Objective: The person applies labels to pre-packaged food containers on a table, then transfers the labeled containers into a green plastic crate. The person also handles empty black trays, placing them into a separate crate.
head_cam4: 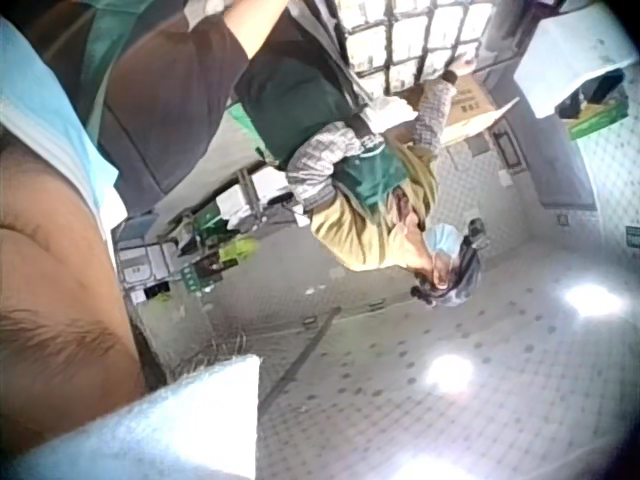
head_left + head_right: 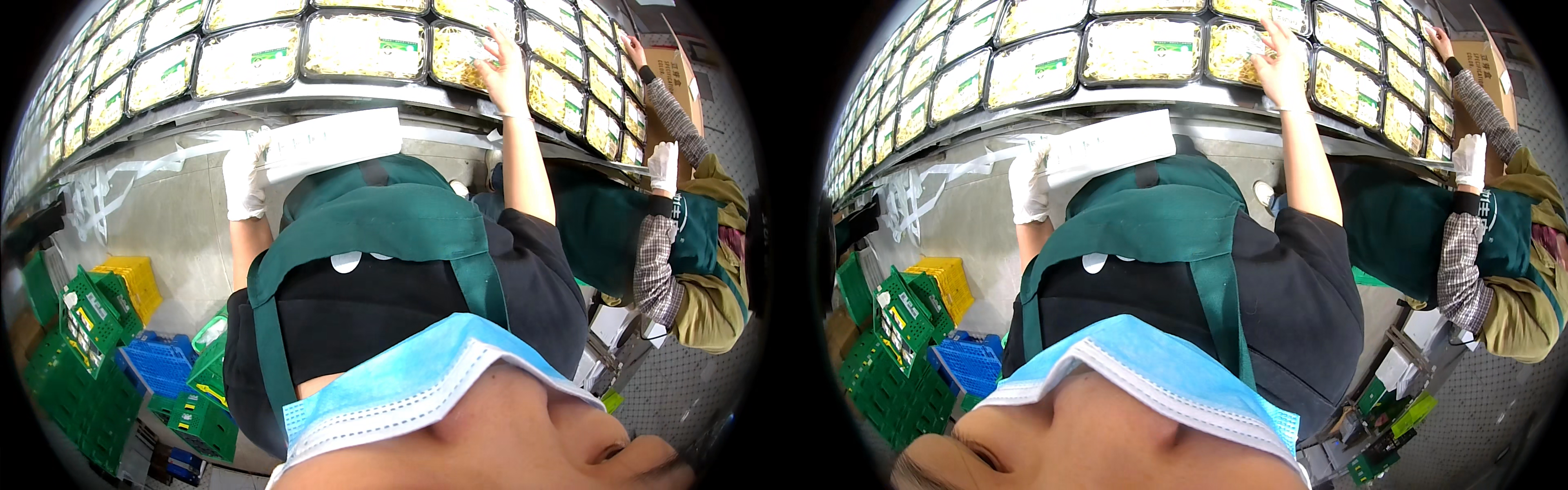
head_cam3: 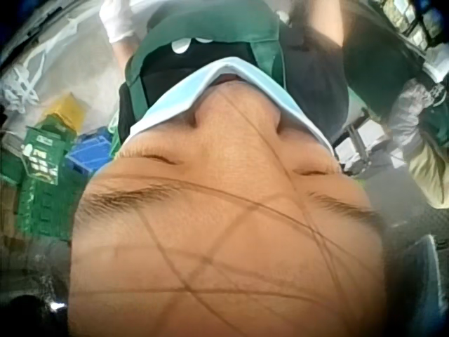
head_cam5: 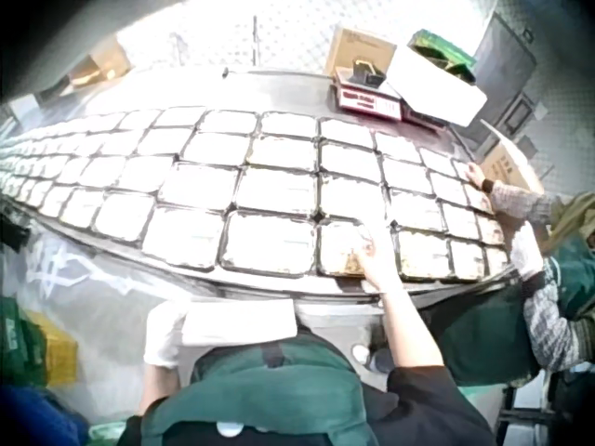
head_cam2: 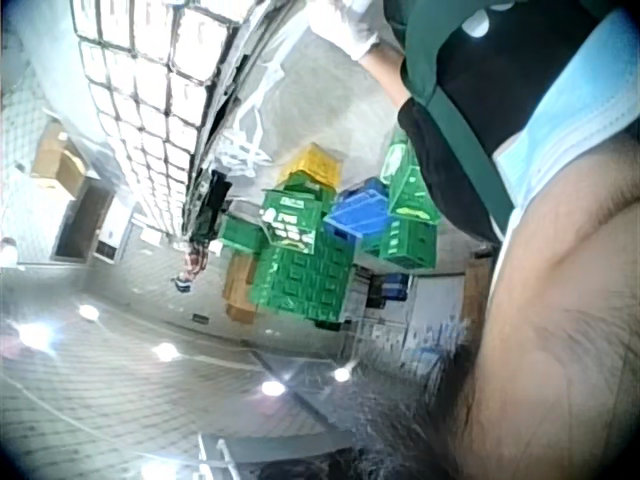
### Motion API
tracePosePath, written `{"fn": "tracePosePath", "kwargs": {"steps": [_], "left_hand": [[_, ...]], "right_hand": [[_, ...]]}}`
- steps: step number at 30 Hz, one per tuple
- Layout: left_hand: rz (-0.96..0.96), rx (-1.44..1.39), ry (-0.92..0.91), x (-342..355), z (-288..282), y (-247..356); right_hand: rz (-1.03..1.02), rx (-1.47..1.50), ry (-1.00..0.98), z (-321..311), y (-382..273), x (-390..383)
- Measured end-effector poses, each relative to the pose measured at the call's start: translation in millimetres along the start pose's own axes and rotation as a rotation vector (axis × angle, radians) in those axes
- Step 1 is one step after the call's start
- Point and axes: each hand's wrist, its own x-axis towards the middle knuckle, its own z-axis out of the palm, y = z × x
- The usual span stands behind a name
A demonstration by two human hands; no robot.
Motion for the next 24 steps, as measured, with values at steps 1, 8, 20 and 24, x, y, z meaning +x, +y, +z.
{"fn": "tracePosePath", "kwargs": {"steps": [1, 8, 20, 24], "left_hand": [[-0.004, 0.015, 0.018, 2, 5, 3], [-0.015, 0.033, -0.038, 11, 15, 0], [0.047, -0.024, 0.074, 23, 10, 9], [0.027, -0.015, 0.126, 17, 11, 16]], "right_hand": [[-0.028, -0.092, 0.007, 3, -1, 0], [-0.198, -0.634, 0.038, 11, 5, -3], [0.067, 0.177, 0.351, 17, 73, 102], [-0.05, -0.265, 0.276, 39, 55, 113]]}}
